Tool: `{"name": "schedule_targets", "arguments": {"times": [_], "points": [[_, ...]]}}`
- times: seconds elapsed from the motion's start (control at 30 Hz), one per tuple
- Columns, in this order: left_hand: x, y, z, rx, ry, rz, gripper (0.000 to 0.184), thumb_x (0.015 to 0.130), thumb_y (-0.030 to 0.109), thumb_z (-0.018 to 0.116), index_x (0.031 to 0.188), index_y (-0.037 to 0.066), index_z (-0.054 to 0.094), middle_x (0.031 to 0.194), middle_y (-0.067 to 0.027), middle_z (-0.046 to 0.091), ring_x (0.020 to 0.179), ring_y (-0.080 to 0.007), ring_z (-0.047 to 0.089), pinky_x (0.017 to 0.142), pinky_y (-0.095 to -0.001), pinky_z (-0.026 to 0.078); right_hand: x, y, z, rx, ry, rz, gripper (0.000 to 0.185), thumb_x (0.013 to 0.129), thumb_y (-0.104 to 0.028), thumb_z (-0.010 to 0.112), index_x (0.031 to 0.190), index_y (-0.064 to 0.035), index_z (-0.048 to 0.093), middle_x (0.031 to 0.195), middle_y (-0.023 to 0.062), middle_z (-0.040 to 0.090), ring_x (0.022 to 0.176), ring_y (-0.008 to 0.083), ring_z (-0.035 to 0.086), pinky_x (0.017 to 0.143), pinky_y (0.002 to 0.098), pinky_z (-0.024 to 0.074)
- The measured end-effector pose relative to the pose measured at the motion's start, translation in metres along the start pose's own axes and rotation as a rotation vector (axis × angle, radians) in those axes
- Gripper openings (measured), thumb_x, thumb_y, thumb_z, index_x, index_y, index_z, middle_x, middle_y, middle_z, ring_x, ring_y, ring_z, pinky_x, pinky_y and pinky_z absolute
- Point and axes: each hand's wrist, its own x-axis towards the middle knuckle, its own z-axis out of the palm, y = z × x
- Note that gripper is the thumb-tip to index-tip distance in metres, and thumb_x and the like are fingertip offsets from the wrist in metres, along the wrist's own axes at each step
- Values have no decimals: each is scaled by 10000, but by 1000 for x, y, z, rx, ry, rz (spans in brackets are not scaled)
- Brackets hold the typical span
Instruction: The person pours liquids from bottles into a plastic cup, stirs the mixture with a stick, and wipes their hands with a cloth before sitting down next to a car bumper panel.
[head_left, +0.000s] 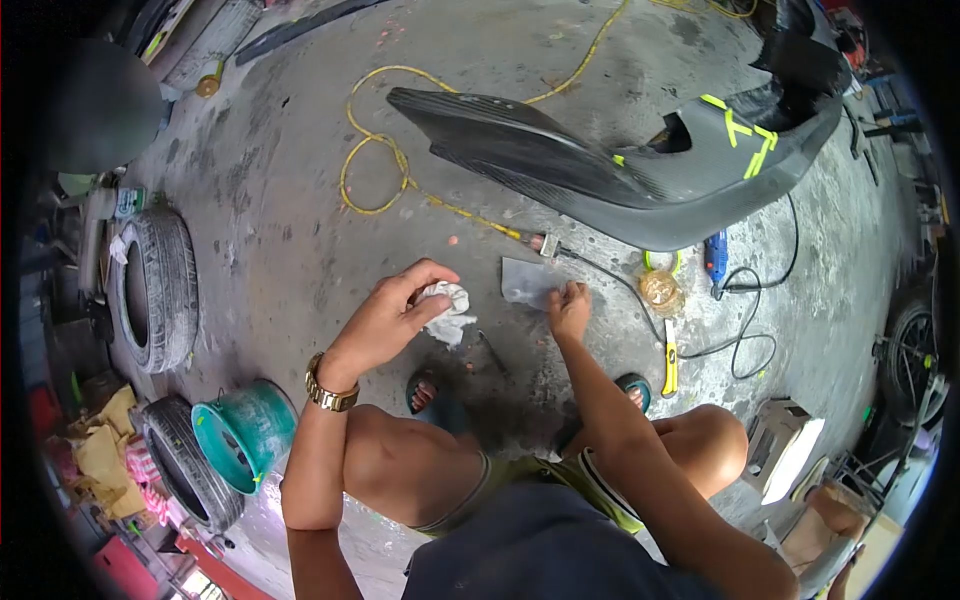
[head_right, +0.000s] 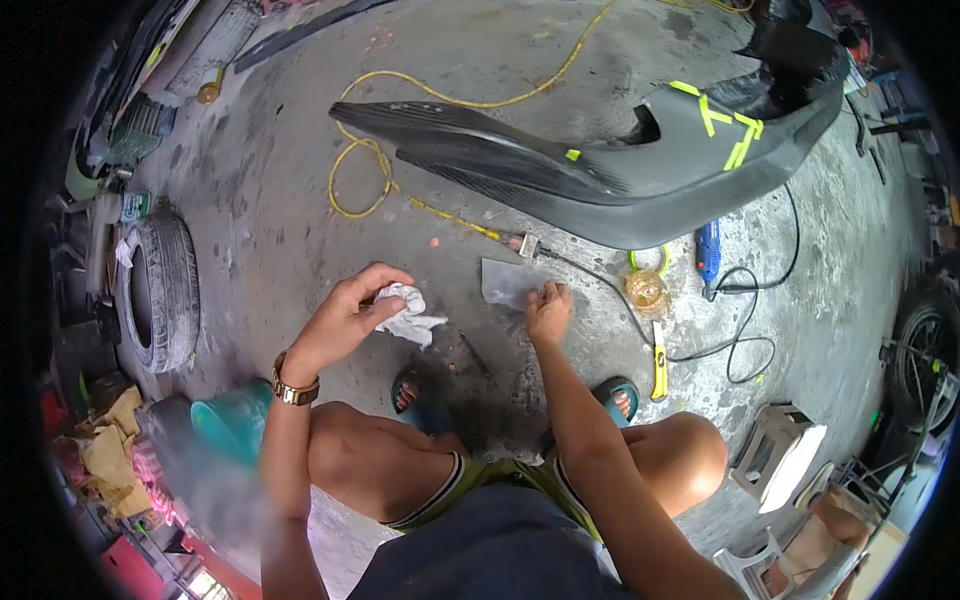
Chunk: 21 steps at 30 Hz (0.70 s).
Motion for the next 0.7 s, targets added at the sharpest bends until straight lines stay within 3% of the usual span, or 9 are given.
{"name": "schedule_targets", "arguments": {"times": [0.07, 0.2, 0.27, 0.37, 0.5, 0.57, 0.6, 0.67, 0.7], "points": [[0, 2, -1, -60, -14, 19, 204, 933, 109, 588, 1127, 48, 585, 933, -5, 608, 842, -76, 532, 748, -246, 446, -3, -8, -1, 14, 290, -166, 207, 745, -200, 662, 856, -48, 577, 1015, 144, 570, 956, 368, 522, 822, 437, 425], [6, 3, -7, 6, -74, 13, 212, 924, 103, 589, 1128, 47, 582, 932, -24, 610, 838, -92, 537, 749, -262, 449, 10, 9, 12, 307, 200, -165, 232, 783, -233, 673, 856, -41, 567, 916, 140, 603, 865, 310, 554, 765, 391, 439], [10, -5, -8, 5, -85, 26, 216, 915, 95, 588, 1124, 41, 576, 918, -40, 611, 821, -108, 541, 750, -276, 451, 13, 5, 7, 432, 11, 41, 234, 850, -221, 656, 836, -23, 531, 782, 105, 570, 720, 216, 530, 663, 343, 437], [15, -16, -8, 39, -117, -20, 214, 911, 89, 583, 1119, 42, 569, 904, -59, 620, 799, -135, 562, 746, -288, 459, 14, -10, -5, 570, -43, 71, 221, 897, -181, 630, 835, -11, 504, 722, 86, 518, 642, 162, 475, 591, 321, 418], [10, -28, -4, 34, -116, 1, 211, 911, 84, 573, 1117, 41, 559, 925, -102, 641, 814, -180, 605, 752, -312, 473, 6, -42, -33, 469, -1, 93, 162, 898, -117, 623, 870, -14, 500, 697, 72, 474, 636, 152, 439, 590, 326, 413], [-2, -41, 5, 80, -48, 27, 200, 904, 87, 552, 1099, 40, 539, 947, -171, 657, 907, -313, 647, 756, -396, 486, -3, -63, -58, 396, -19, 32, 180, 885, -103, 630, 878, -11, 475, 738, 105, 476, 656, 214, 459, 613, 345, 412], [-9, -39, 8, 76, -42, 17, 200, 904, 87, 552, 1099, 40, 539, 947, -171, 657, 907, -313, 647, 756, -396, 486, -7, -67, -70, 395, -32, 30, 180, 885, -103, 630, 878, -11, 475, 738, 105, 476, 656, 214, 459, 613, 345, 412], [-23, -26, 15, -15, -26, -94, 197, 898, 77, 552, 1091, 39, 545, 983, -176, 652, 936, -344, 633, 786, -405, 484, -17, -68, -97, 205, -51, -174, 190, 898, -79, 602, 833, -13, 435, 758, 93, 407, 713, 191, 439, 651, 328, 413], [-30, -20, 20, -21, -24, -100, 197, 898, 77, 552, 1091, 39, 545, 983, -176, 652, 936, -344, 633, 786, -405, 484, -25, -85, -122, 166, -60, -200, 182, 880, -47, 595, 833, -7, 425, 781, 133, 428, 716, 280, 474, 659, 363, 418]]}}
